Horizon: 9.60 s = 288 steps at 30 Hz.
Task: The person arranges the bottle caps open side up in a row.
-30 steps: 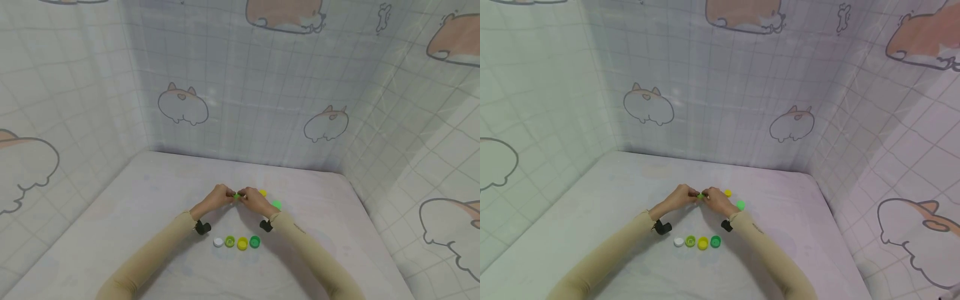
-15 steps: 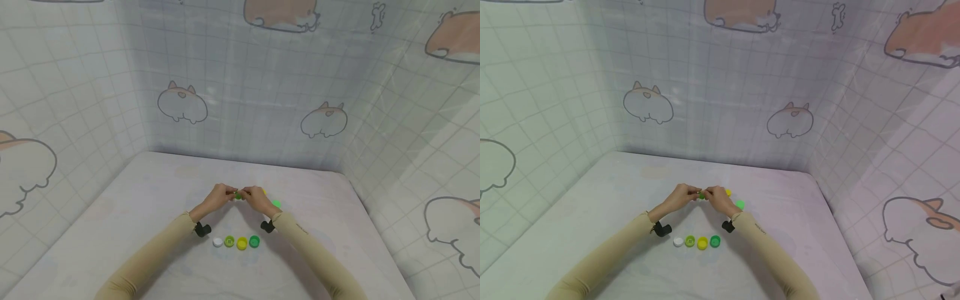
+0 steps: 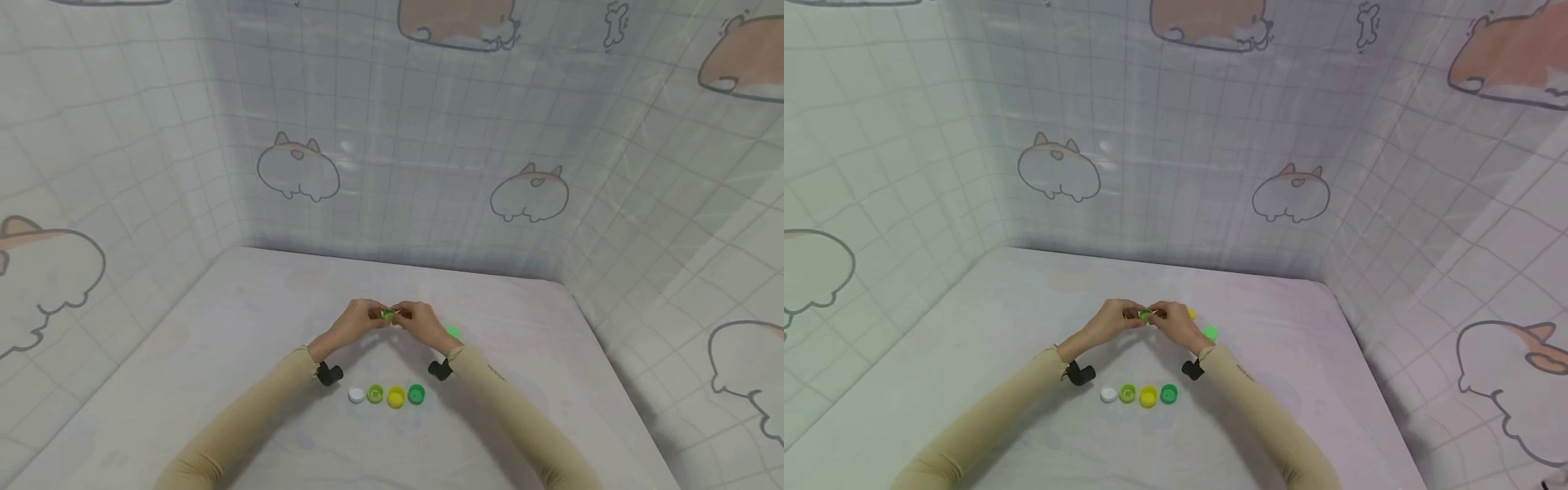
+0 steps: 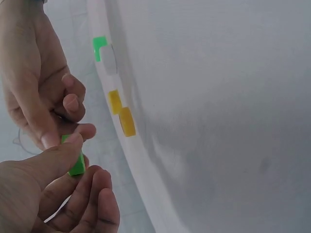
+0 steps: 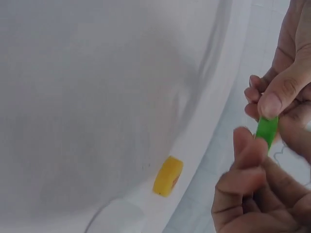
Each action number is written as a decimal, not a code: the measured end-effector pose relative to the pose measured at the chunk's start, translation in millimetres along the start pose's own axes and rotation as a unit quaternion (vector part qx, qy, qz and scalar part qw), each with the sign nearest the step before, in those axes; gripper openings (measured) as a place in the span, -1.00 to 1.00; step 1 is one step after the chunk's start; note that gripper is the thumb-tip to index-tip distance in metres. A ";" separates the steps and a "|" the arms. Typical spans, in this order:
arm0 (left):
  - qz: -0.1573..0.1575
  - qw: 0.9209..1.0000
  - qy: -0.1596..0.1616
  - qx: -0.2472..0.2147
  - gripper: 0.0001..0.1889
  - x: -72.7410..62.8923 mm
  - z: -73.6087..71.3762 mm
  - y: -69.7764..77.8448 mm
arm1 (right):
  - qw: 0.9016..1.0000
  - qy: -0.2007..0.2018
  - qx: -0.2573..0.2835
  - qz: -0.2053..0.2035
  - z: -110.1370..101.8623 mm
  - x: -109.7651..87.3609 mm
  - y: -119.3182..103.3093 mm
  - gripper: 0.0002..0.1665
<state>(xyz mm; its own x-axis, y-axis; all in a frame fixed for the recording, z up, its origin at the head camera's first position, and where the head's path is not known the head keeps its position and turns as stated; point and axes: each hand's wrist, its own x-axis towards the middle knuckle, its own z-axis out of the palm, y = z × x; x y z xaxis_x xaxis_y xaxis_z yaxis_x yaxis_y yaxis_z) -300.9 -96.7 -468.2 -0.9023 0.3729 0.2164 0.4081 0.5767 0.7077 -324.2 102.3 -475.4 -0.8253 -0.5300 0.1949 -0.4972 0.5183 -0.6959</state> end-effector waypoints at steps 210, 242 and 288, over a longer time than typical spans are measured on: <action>-0.062 0.972 -0.199 0.110 -0.64 52.6 53.4 37.8 | 0.987 -0.040 -0.124 0.095 -40.4 -36.1 28.8 -0.65; 0.019 0.983 -0.161 0.090 -0.76 61.1 59.4 34.2 | 0.991 -0.043 -0.118 0.052 -40.7 -37.7 29.2 -0.71; 0.014 0.984 -0.156 0.081 -0.75 32.1 50.6 55.3 | 0.992 -0.059 -0.107 0.041 -38.9 -61.0 13.9 -0.69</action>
<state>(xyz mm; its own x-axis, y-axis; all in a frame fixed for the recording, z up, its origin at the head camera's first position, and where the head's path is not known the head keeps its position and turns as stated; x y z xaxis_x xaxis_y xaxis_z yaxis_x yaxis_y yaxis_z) -300.3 -16.0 -456.1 -0.8136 0.5814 -0.0008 0.4720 0.6615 0.5828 -291.2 167.9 -470.0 -0.8341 -0.5491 0.0522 -0.4858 0.6866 -0.5409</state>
